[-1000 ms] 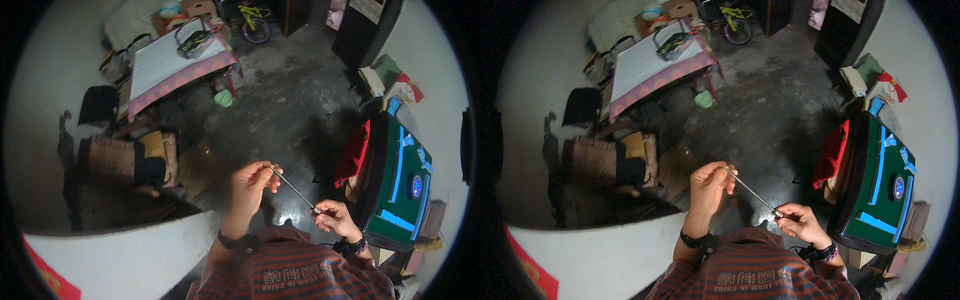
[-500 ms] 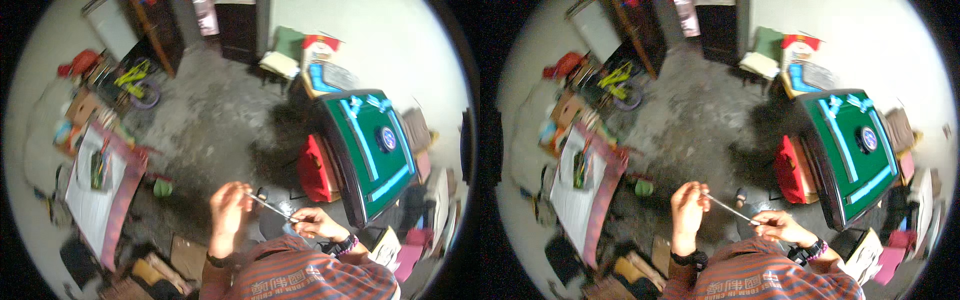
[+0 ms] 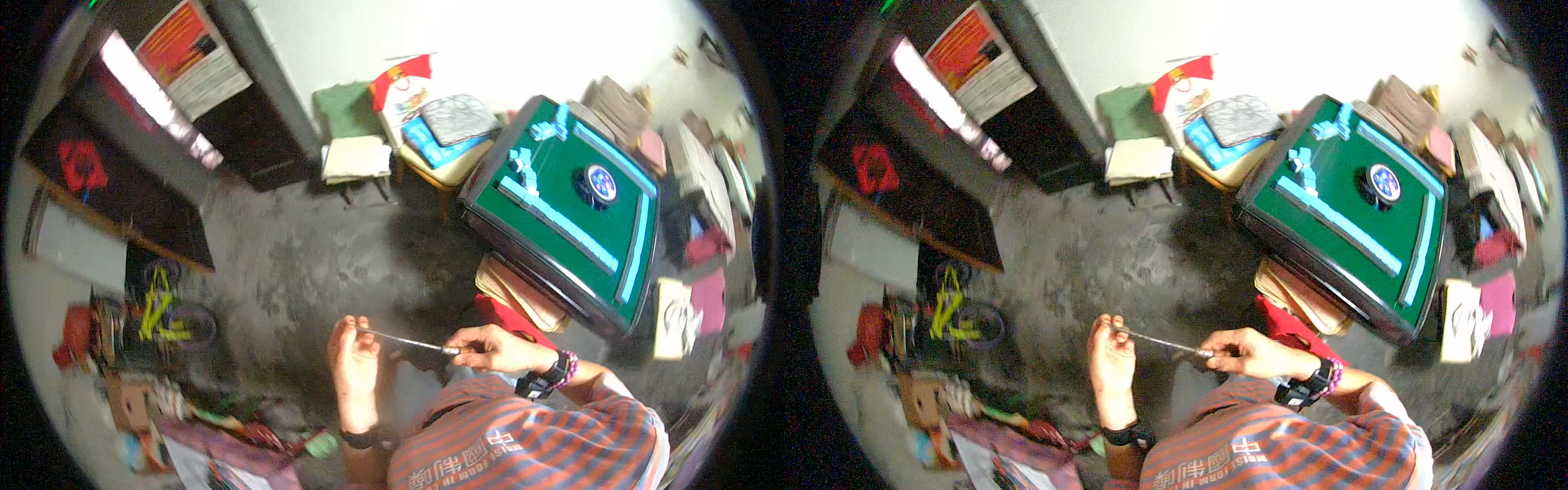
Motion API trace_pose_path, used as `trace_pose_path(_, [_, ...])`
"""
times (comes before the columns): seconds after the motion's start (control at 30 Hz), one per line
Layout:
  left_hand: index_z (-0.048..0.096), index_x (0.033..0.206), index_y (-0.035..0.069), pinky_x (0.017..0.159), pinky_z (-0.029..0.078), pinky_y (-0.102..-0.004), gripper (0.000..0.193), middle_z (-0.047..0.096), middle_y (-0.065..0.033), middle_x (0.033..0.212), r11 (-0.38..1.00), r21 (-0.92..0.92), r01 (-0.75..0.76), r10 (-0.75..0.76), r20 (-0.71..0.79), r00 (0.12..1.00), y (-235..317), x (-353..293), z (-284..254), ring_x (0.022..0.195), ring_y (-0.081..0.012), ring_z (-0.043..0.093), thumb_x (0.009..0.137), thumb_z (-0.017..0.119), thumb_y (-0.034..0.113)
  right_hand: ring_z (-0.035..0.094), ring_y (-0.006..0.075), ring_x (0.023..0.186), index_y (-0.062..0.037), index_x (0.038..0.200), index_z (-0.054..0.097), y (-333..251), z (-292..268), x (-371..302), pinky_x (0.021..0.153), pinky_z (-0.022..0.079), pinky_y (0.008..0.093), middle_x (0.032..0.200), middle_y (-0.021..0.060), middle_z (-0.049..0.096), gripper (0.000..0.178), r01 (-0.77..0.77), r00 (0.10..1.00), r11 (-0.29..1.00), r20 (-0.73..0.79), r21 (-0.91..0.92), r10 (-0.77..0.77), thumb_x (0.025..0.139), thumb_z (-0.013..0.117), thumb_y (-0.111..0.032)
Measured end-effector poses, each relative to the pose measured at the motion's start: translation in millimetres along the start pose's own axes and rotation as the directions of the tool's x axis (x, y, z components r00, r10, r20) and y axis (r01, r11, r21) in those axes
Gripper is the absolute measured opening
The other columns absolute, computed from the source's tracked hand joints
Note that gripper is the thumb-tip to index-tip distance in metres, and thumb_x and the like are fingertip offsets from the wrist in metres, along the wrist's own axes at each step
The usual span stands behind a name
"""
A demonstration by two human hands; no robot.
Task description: The person uses a screwdriver to tighten screws on the central component of an automatic mahjong table. They also handle and examine small metal parts from a tray on a nearby table.
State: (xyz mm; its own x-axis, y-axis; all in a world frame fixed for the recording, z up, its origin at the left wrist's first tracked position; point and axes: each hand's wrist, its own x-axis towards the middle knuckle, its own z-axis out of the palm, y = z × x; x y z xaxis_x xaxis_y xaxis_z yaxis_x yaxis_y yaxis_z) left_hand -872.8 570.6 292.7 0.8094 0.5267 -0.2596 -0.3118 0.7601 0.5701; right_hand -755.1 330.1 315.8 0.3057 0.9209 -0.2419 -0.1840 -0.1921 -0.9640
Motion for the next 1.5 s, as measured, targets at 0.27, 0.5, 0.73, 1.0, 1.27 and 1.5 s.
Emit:
trace_pose_path(0.27, [0.064, 0.099, 0.007, 0.056, 0.047, -0.0224, 0.011, 0.066, -0.0074, 0.093, 0.902, 0.226, 0.369, -0.407, 0.155, 0.9, -24.5, 192.2, 78.5, 0.069, -0.0099, 0.059, 0.092, 0.059, 0.012, 0.044, 0.0035, 0.059, -0.0056, 0.11, 0.056, -14.5, -39.9, 57.5, 0.049, 0.036, 0.02, 0.077, -0.0028, 0.052, 0.022, 0.008, 0.891, 0.918, -0.42, 0.396, 0.173, 0.094, 0.06, -0.019])
trace_pose_path(0.5, [0.063, 0.1, 0.004, 0.053, 0.046, -0.022, 0.014, 0.066, -0.0081, 0.091, 0.727, 0.46, 0.51, -0.646, 0.207, 0.734, -147.0, 330.6, 154.6, 0.068, -0.0098, 0.058, 0.091, 0.062, 0.014, 0.041, 0.0054, 0.049, -0.0091, 0.104, 0.047, -4.3, -130.7, 88.7, 0.041, 0.031, 0.0205, 0.072, -0.0023, 0.049, 0.016, 0.277, 0.658, 0.799, -0.711, 0.533, 0.247, 0.092, 0.059, -0.012])
trace_pose_path(0.73, [0.063, 0.093, 0.002, 0.051, 0.045, -0.0214, 0.01, 0.065, -0.0059, 0.085, 0.506, 0.569, 0.648, -0.847, 0.186, 0.497, -271.8, 411.5, 254.0, 0.067, -0.0094, 0.057, 0.09, 0.063, 0.011, 0.045, 0.007, 0.054, -0.0099, 0.103, 0.043, -11.0, -222.3, 97.4, 0.041, 0.033, 0.0201, 0.079, 0.0018, 0.05, 0.015, 0.489, 0.395, 0.728, -0.866, 0.48, 0.306, 0.091, 0.053, -0.007])
trace_pose_path(1.0, [0.062, 0.091, 0.005, 0.048, 0.041, -0.019, 0.012, 0.064, -0.0022, 0.083, 0.058, 0.836, 0.546, -0.993, -0.006, 0.114, -458.7, 444.5, 317.3, 0.064, -0.0067, 0.055, 0.089, 0.064, 0.016, 0.052, 0.0094, 0.054, -0.0053, 0.103, 0.041, 22.3, -312.7, 115.3, 0.038, 0.04, 0.0231, 0.077, 0.0032, 0.05, 0.015, 0.619, -0.11, 0.727, -0.884, 0.296, 0.454, 0.092, 0.051, -0.005])
trace_pose_path(1.27, [0.062, 0.094, 0.005, 0.047, 0.038, -0.0178, 0.011, 0.064, -0.0025, 0.085, -0.207, 0.934, 0.29, -0.976, -0.179, -0.12, -573.0, 469.9, 341.6, 0.061, -0.0051, 0.051, 0.091, 0.061, 0.015, 0.054, 0.0112, 0.055, -0.003, 0.116, 0.041, 24.3, -404.0, 164.9, 0.037, 0.045, 0.0246, 0.083, 0.0071, 0.053, 0.025, 0.611, -0.413, 0.733, -0.669, 0.3, 0.618, 0.095, 0.049, -0.012])
trace_pose_path(1.5, [0.062, 0.089, 0.002, 0.044, 0.038, -0.0178, 0.013, 0.062, -0.0024, 0.078, -0.207, 0.977, 0.059, -0.965, -0.193, -0.179, -622.9, 487.1, 351.0, 0.058, -0.0053, 0.05, 0.09, 0.063, 0.015, 0.061, 0.0355, 0.074, -0.0008, 0.118, 0.047, 61.9, -443.3, 195.8, 0.068, 0.048, 0.0429, 0.084, 0.0191, 0.061, 0.032, 0.449, -0.684, 0.851, -0.508, 0.273, 0.523, 0.092, 0.052, -0.019])
